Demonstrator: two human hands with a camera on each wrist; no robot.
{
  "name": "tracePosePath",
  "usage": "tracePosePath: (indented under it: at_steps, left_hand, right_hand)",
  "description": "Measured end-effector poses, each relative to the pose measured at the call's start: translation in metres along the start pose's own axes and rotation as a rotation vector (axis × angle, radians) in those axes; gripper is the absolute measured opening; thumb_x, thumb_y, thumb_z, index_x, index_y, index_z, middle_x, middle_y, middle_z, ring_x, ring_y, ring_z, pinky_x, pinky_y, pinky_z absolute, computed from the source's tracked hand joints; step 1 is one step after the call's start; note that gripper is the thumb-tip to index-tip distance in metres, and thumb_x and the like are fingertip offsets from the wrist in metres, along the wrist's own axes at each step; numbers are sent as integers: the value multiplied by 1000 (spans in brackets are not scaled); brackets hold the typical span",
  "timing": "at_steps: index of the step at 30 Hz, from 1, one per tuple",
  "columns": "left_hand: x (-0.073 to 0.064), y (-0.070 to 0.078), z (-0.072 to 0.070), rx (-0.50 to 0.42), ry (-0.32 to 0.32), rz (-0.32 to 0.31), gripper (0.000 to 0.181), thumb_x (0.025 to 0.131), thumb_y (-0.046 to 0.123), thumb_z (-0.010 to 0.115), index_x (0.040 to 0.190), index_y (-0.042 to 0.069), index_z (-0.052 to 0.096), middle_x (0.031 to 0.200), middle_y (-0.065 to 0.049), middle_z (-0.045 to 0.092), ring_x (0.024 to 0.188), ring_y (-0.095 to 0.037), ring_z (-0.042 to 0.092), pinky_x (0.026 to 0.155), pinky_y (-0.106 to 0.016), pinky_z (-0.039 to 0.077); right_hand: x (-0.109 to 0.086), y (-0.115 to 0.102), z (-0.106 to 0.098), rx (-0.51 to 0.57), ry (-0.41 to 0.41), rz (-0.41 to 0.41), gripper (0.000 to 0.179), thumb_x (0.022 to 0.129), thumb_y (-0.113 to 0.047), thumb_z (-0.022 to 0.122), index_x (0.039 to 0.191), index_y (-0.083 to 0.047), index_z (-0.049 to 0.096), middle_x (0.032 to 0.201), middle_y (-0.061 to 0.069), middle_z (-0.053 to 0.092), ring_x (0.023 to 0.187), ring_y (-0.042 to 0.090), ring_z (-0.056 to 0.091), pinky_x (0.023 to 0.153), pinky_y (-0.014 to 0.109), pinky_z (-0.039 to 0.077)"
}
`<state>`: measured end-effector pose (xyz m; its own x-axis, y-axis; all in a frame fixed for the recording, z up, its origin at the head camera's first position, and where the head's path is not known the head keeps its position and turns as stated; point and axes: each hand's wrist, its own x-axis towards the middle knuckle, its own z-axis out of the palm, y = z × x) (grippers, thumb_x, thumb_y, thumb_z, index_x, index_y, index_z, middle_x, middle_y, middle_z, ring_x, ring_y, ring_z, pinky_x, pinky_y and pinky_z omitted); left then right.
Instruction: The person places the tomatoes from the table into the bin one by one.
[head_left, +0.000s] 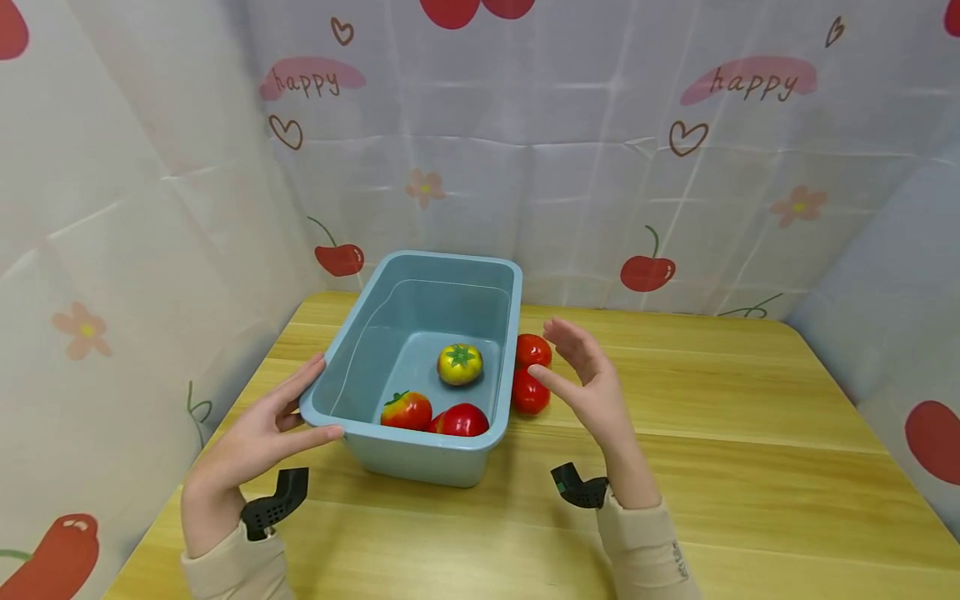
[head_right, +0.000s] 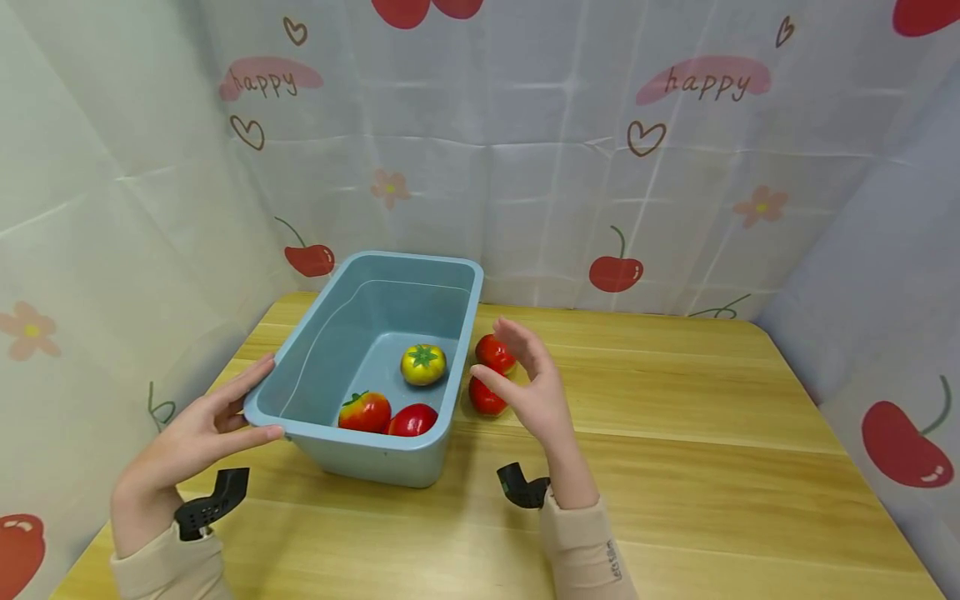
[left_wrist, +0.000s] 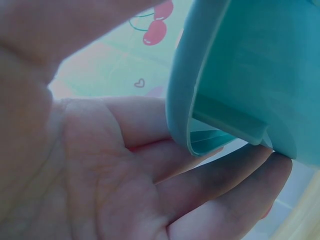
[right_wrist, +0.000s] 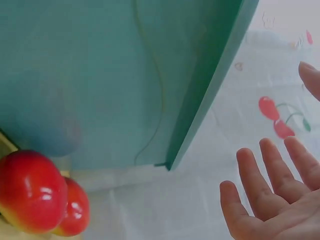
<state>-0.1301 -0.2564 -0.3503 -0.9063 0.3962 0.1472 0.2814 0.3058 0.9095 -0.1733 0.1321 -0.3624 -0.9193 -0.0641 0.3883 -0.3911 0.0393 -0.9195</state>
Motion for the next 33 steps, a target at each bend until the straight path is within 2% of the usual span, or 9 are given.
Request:
tracePosePath:
  at_steps: [6,13,15,20,22,27,33]
  left_hand:
    - [0,-1,0,0,8,-15,85,85,6,70,151,10,17,156,-9,8,115,-39,50,86,-23,49]
    - [0,-3,-1,-5,7,-14,85,84,4,70,151,9,17,156,-10,9,114,-30,54,87,-23,49]
    - [0,-3,-1,-9,5,-12,85,84,4,70,151,9,17,156,-10,8,114,-32,53,86,-23,49]
    - [2,-1,-1,-15,-3,-9,85,85,4,70,151,9,16,156,-11,7,114,-24,55,86,-23,50]
    - [3,0,-2,-12,-12,6,85,85,3,69,151,9,16,156,-13,7,112,-18,55,86,-23,50]
    - [4,1,-2,6,-16,35,84,85,3,68,151,8,16,155,-15,9,109,-16,57,85,-23,50]
    - [1,-1,-2,-7,-6,10,85,84,2,69,151,8,17,155,-12,10,110,-17,56,85,-24,50]
  right_hand:
    - [6,16,-11,8,50,64,57,83,-9,72,134,-5,48,132,8,52,122,23,47,107,40,33]
    - [11,37,-18,20,56,166,57,84,-12,72,135,-3,47,134,13,50,122,24,46,108,36,32]
    - [12,44,-18,23,59,200,57,85,-13,72,135,-3,47,134,13,49,123,25,46,108,37,32]
    - [14,62,-19,24,62,248,57,84,-14,72,134,-4,47,136,16,48,124,27,46,108,39,32]
    - [15,69,-19,26,60,255,58,83,-13,73,135,-4,47,136,18,47,124,28,46,108,40,32]
    - [14,85,-17,3,46,287,60,83,-13,73,135,-2,46,136,19,48,123,29,46,108,42,32]
    - [9,98,-14,-25,9,332,59,82,-14,74,134,-2,47,134,15,50,123,29,46,107,42,32]
